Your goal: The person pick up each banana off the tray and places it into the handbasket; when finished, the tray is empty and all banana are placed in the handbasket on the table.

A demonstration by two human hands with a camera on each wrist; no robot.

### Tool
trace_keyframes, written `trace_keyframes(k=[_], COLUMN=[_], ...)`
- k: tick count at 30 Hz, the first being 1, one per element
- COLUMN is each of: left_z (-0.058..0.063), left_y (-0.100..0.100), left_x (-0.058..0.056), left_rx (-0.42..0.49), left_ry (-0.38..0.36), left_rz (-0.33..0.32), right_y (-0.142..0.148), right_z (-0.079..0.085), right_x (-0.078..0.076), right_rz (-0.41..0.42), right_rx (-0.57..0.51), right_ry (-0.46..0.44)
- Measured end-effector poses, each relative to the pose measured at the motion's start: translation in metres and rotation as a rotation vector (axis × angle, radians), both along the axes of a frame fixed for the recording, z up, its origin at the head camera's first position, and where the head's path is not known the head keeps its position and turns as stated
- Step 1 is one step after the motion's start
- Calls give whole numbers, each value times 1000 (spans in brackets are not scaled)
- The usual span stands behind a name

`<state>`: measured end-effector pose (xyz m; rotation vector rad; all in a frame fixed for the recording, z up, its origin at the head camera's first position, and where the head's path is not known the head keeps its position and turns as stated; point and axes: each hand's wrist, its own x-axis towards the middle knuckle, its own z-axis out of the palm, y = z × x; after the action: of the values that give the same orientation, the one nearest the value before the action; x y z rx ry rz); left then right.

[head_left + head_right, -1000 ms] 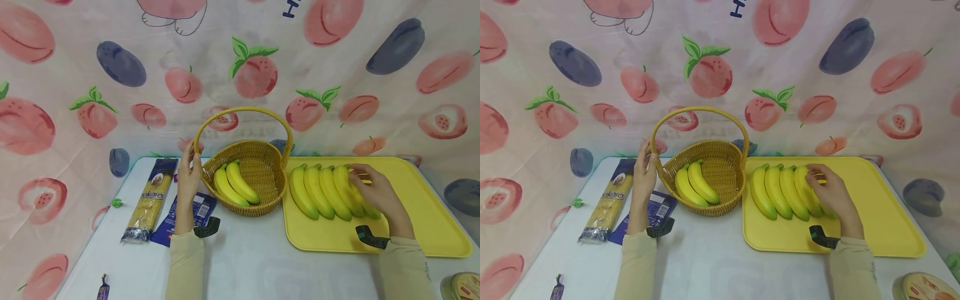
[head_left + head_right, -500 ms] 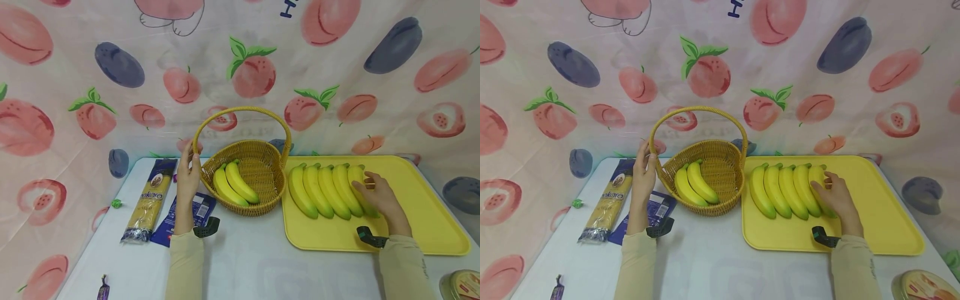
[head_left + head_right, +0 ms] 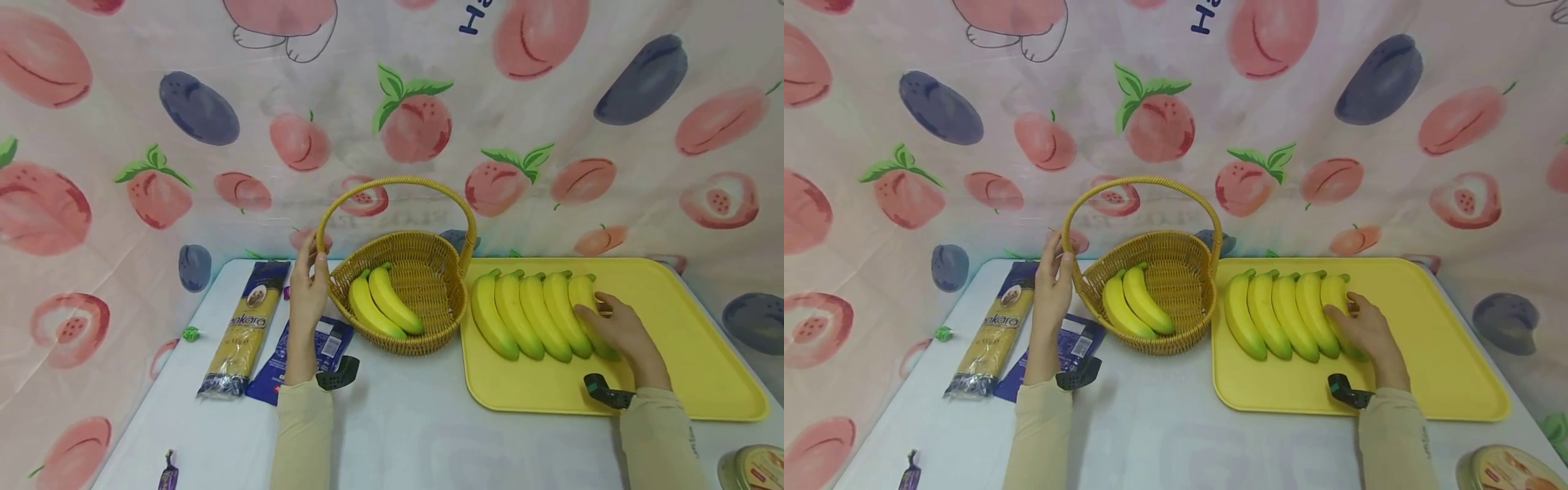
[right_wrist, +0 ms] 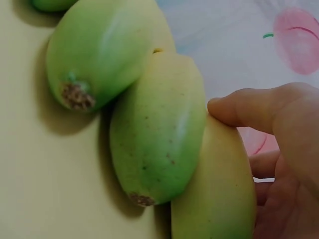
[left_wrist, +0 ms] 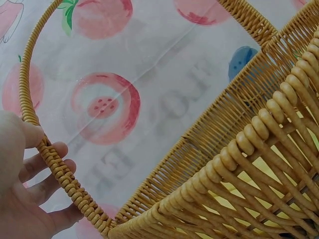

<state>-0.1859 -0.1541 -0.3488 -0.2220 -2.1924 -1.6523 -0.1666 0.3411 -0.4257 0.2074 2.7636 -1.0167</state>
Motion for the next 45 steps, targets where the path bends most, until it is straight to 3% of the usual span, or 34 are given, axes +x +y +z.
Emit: trace_keyframes(k=[12, 19, 45], left_z=[0, -26, -29], left_y=[1, -7, -9], left_x=[-2, -19, -20], left_rx=[21, 3, 6], left_ry=[-8, 26, 33], left_rz=[-3, 24, 31], right_y=[-4, -14, -83], right_z=[10, 18, 55], right_x=[4, 6, 19], right_rz=[-13, 19, 289], right_rx=[-90, -83, -99], right_ry=[26, 52, 197])
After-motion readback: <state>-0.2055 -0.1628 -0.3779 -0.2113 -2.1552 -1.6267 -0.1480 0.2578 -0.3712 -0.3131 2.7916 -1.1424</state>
